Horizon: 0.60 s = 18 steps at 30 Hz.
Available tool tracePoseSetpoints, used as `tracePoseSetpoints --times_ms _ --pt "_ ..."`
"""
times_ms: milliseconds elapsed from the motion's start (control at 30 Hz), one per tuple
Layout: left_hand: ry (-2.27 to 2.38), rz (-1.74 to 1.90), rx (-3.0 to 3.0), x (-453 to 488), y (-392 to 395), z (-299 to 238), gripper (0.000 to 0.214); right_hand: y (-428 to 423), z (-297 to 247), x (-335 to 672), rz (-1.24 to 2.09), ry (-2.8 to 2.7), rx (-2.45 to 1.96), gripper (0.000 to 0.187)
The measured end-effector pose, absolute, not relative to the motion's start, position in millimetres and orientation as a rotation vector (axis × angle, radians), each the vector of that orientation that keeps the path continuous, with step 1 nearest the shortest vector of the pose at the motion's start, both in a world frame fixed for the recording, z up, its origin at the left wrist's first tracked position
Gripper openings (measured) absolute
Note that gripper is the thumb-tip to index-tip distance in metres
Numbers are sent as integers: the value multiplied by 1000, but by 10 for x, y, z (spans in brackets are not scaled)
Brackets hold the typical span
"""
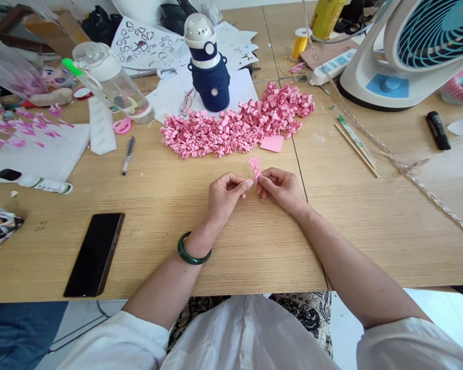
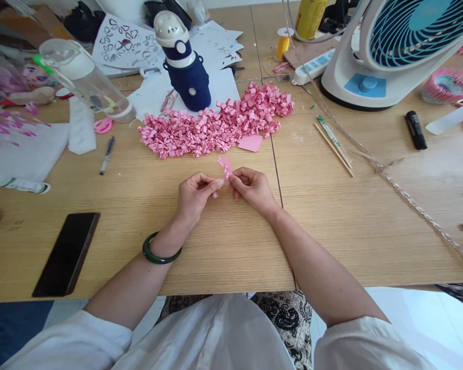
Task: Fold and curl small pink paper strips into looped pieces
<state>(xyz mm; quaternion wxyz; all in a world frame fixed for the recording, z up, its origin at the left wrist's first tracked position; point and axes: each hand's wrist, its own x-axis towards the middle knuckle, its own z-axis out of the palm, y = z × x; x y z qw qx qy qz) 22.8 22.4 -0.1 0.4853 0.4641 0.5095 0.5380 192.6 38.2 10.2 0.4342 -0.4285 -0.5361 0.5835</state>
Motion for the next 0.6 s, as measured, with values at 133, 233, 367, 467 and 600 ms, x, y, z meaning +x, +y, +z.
tracePoseSetpoints --times_ms 133,233,367,467,600 --pt "1223 1304 1095 226 231 41 40 385 107 1920 1420 -1286 -1093 48" --pt "1223 1319 1004 234 222 61 48 388 102 1920 1402 -1260 -1100 48" --pt "1231 1291 964 249 200 63 47 388 98 1920 1400 -1248 -1107 48" --pt "1220 1284 998 253 191 57 41 387 96 1920 1410 -1253 -1093 48" --pt "1218 1292 1059 247 192 45 36 389 90 1920 1420 -1261 -1086 48"
